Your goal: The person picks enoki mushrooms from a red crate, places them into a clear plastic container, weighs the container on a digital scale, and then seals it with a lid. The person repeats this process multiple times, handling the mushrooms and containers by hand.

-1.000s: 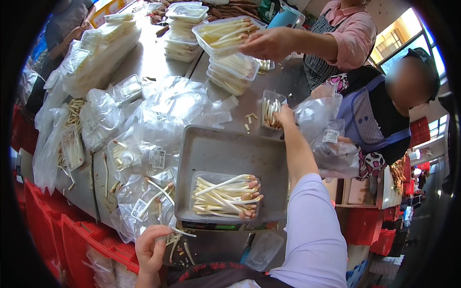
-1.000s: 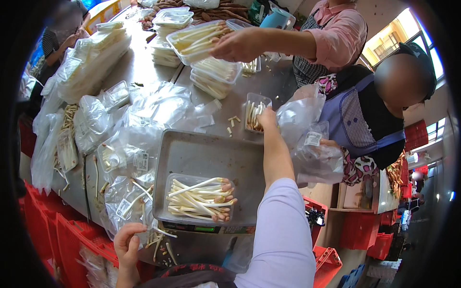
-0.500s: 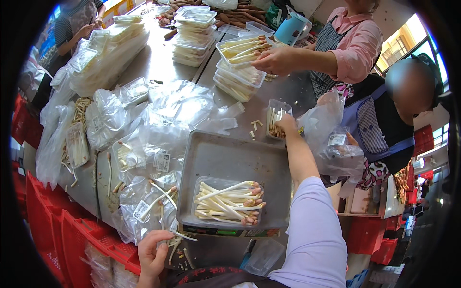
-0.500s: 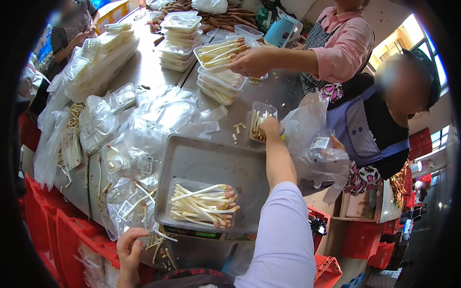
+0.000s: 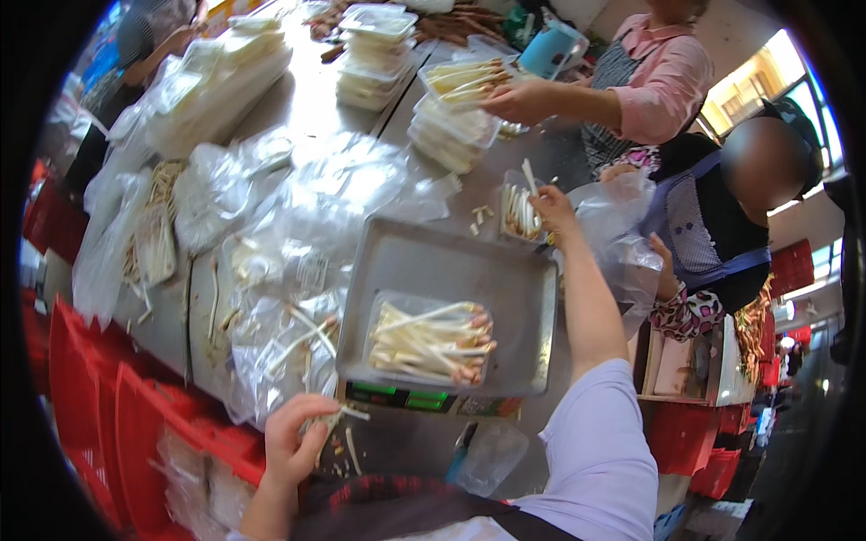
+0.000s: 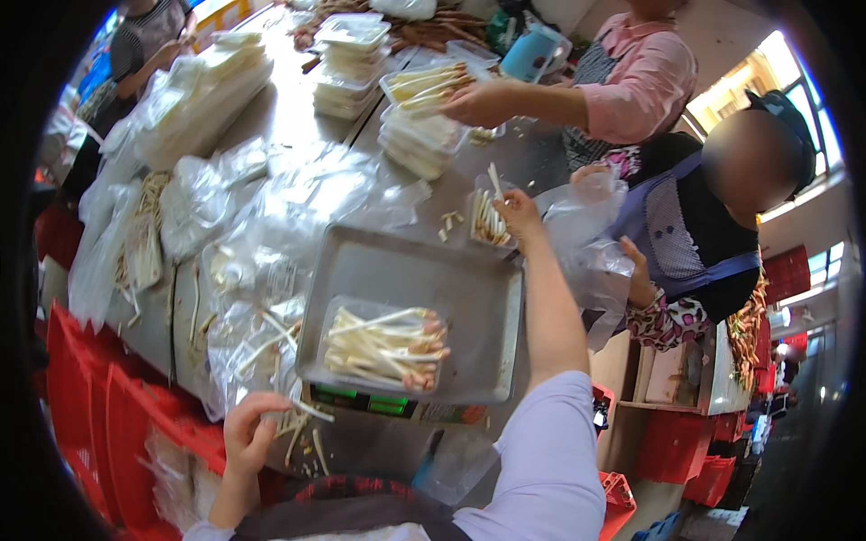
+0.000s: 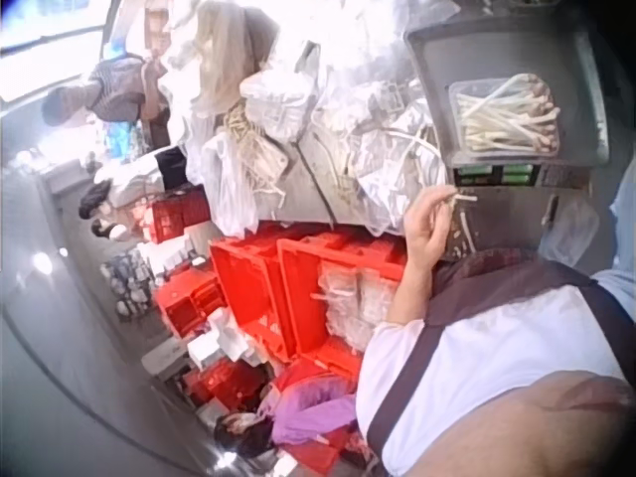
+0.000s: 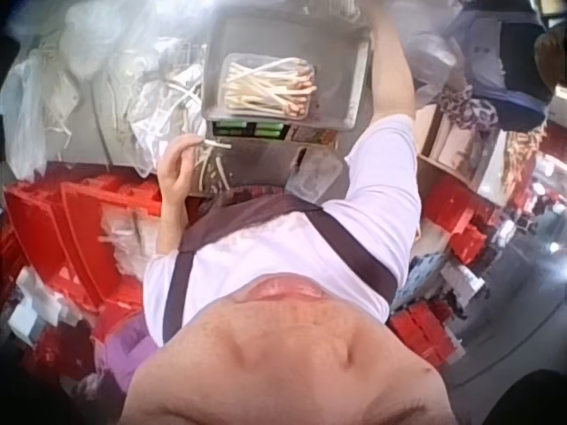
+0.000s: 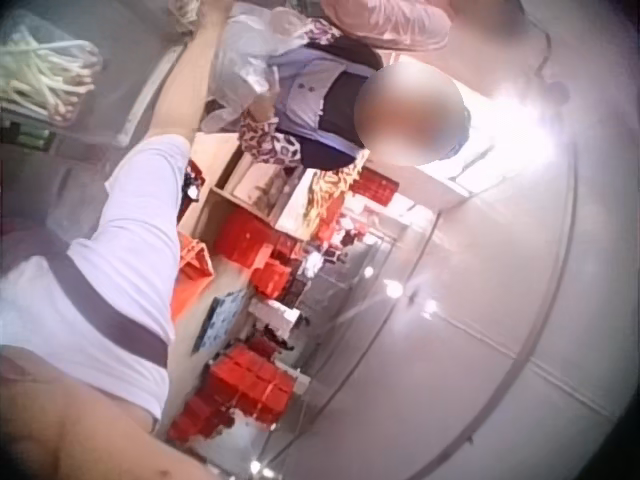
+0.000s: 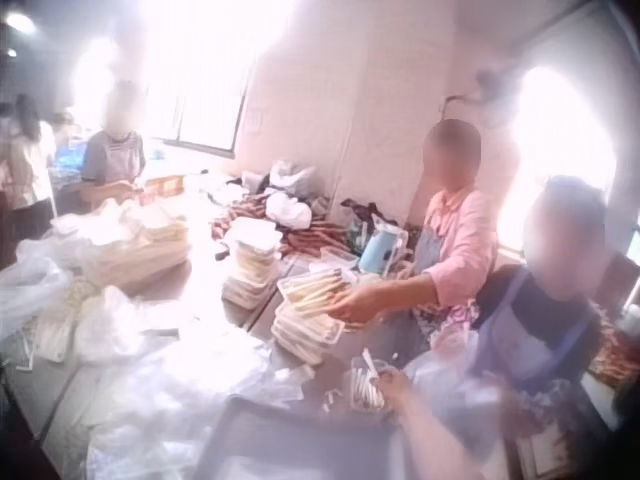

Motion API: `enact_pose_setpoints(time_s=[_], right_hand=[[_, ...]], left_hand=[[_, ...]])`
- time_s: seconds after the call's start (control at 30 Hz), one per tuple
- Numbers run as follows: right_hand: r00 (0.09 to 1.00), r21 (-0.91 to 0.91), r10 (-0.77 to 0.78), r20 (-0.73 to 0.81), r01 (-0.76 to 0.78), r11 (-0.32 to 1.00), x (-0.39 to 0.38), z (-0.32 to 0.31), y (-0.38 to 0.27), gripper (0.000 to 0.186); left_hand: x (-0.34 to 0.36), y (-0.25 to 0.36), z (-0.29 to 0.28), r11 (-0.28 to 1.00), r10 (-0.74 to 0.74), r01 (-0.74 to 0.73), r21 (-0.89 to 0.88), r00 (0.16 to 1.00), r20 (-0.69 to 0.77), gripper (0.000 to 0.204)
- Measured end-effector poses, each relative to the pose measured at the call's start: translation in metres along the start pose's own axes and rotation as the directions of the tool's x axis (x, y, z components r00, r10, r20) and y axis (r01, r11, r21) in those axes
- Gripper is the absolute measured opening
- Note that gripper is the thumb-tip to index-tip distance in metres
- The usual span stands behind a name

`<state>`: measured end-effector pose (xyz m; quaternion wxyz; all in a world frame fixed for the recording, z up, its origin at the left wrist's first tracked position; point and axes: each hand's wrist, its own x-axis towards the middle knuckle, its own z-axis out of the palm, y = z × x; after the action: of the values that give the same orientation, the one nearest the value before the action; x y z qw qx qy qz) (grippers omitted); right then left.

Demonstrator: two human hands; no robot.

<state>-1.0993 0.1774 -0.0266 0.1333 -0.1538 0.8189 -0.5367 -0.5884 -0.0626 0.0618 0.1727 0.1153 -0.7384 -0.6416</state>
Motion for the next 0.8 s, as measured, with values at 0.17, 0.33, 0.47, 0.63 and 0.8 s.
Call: enact_pose_setpoints(time_s=[0.17,0.33,0.47,0.63,0.8], right_hand=[[0.937,0.044,-0.207,0.283,0.203,0.978,-0.119,0.037,-0.105,0.015],[0.845,-0.198,-0.157,0.51,0.294,0.935,-0.203,0.078,-0.155,0.016],[0.745,-0.326,-0.385,0.545,0.611,0.721,-0.226,0.102,-0.151,0.019],[0.773,-0.407,-0.409,0.484,0.613,0.677,-0.238,0.112,-0.138,0.022],[0.772,-0.439,-0.432,0.466,0.626,0.644,-0.238,0.114,-0.133,0.022]], left_hand=[[-0.016,0.009,-0.001,1.0,-0.013,0.014,-0.009,0.999,0.043,0.019],[-0.036,0.002,0.0,0.998,0.044,-0.047,0.036,0.996,0.083,0.018],[-0.047,0.005,-0.002,0.987,0.102,-0.112,0.112,0.99,0.094,0.016],[-0.068,0.004,-0.008,0.985,0.101,-0.112,0.128,0.991,0.091,0.016],[-0.083,-0.004,-0.013,0.986,0.101,-0.111,0.126,0.991,0.083,0.015]])
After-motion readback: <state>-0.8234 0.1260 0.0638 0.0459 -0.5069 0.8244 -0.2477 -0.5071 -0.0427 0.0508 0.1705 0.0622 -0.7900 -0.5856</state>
